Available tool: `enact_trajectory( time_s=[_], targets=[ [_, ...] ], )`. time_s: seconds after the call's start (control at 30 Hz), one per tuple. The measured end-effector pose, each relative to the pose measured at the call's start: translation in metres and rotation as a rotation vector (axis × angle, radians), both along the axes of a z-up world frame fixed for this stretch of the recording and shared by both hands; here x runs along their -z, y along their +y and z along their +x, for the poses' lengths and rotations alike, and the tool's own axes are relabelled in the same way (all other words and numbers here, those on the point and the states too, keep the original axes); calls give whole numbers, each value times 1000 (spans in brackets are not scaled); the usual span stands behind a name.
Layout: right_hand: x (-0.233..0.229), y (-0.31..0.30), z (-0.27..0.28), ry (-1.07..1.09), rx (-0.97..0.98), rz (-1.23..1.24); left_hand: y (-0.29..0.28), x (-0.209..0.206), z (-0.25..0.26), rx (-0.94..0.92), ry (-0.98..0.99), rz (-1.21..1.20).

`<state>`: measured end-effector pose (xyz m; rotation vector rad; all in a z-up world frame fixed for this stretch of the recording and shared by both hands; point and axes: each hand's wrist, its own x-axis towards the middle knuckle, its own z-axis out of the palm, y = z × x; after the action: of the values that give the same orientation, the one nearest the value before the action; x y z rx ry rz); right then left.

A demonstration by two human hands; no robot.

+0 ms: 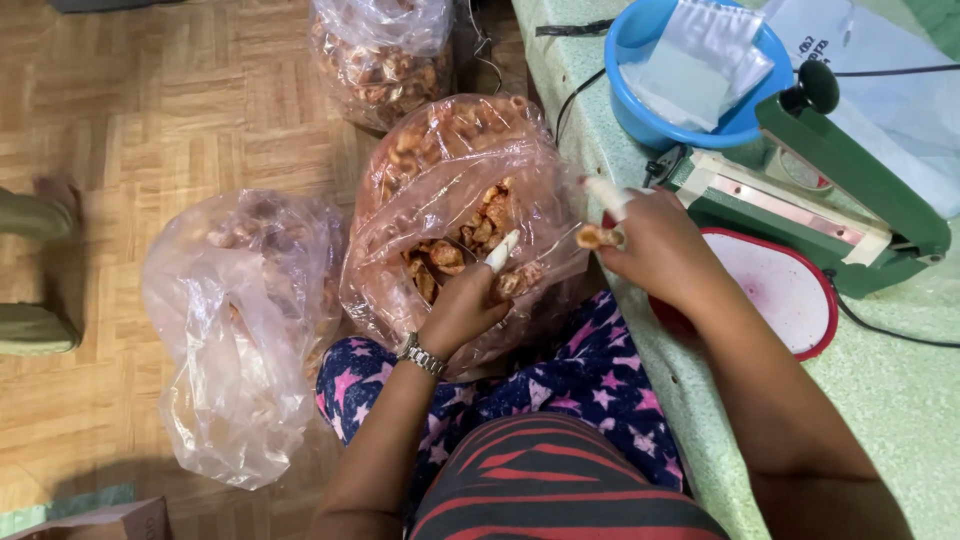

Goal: Scooping snacks from a large bag into smaller bags and sealing them with a heat sealer

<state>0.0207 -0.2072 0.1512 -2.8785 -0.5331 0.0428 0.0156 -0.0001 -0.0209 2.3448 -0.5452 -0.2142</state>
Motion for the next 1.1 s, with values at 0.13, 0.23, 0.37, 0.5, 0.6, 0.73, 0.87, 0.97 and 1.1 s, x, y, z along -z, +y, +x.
enact_trajectory(
  time_s=[0.13, 0.23, 0.37, 0.5, 0.6, 0.73, 0.87, 0.97, 1.1],
  targets=[
    [22, -5, 11, -44, -171, -344, -7, -4, 0, 28, -55, -4],
    [-5, 13, 3, -43, -284, -354, -13, 0, -1, 40, -84, -32],
    [2, 2, 2, 7, -193, 257, -25, -26, -4, 23, -53, -339],
    [4, -25, -19, -268, -39, 905, -44, -24, 14, 110, -108, -785],
    [19, -61, -36, -179, 72, 1192, -92, 9, 30, 153, -7, -960],
    [11, -92, -58, -224, 169, 1281, -132, -107, 28, 475, 60, -1181],
    [2, -124, -70, -347, 276, 1387, -187, -124, 37, 545, -21, -1017],
    [9, -147, -70, -407, 363, 1368, -217, -117, 39, 599, 16, -964],
    [5, -157, -66, -465, 471, 1349, -228, -124, 42, 589, 113, -1093]
  ],
)
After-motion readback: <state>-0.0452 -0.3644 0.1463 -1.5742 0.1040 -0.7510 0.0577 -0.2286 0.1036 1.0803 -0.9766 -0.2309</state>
